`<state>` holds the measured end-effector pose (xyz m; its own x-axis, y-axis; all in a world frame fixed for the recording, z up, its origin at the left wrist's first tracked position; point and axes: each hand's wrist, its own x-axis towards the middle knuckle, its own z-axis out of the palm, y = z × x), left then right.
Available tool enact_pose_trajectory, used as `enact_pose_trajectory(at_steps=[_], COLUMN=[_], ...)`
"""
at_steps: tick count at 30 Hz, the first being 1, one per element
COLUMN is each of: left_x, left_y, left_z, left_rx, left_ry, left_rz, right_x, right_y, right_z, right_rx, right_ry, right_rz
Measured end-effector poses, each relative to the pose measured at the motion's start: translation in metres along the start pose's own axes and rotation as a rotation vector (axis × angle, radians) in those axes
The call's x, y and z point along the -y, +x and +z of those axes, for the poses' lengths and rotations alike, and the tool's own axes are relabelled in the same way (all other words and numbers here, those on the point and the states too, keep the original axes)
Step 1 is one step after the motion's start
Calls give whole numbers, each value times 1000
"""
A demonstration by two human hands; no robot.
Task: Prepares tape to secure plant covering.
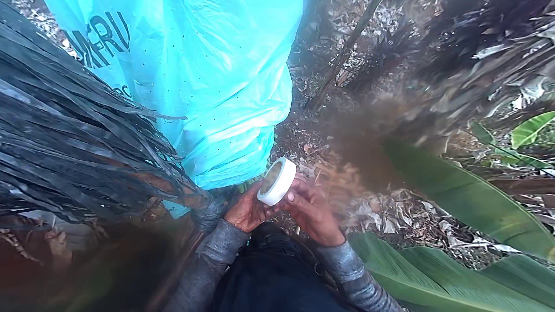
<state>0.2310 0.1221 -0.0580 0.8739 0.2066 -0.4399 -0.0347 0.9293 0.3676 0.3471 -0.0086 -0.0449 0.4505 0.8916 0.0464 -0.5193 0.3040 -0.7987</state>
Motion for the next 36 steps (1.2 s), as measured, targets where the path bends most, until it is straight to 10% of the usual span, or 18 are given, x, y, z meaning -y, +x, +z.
enact_pose_trajectory(at_steps=[3, 9, 15, 22, 36], left_x=[1, 0, -8, -1, 17], left_y=[4, -9, -35, -34, -21], left_z=[-5, -3, 27, 25, -6], left_rx=[39, -215, 92, 36, 70], left_ry=[124, 1192, 984, 847, 1003], left_rz=[86, 757, 761, 658, 830], right_x=[0, 0, -9, -15, 17], right_y=[-4, -9, -6, 2, -2], right_z=[1, -22, -38, -47, -24], right_rx=[6, 98, 111, 109, 73], right_ry=[-208, -837, -1088, -1329, -496], right_rz=[-97, -423, -542, -656, -205])
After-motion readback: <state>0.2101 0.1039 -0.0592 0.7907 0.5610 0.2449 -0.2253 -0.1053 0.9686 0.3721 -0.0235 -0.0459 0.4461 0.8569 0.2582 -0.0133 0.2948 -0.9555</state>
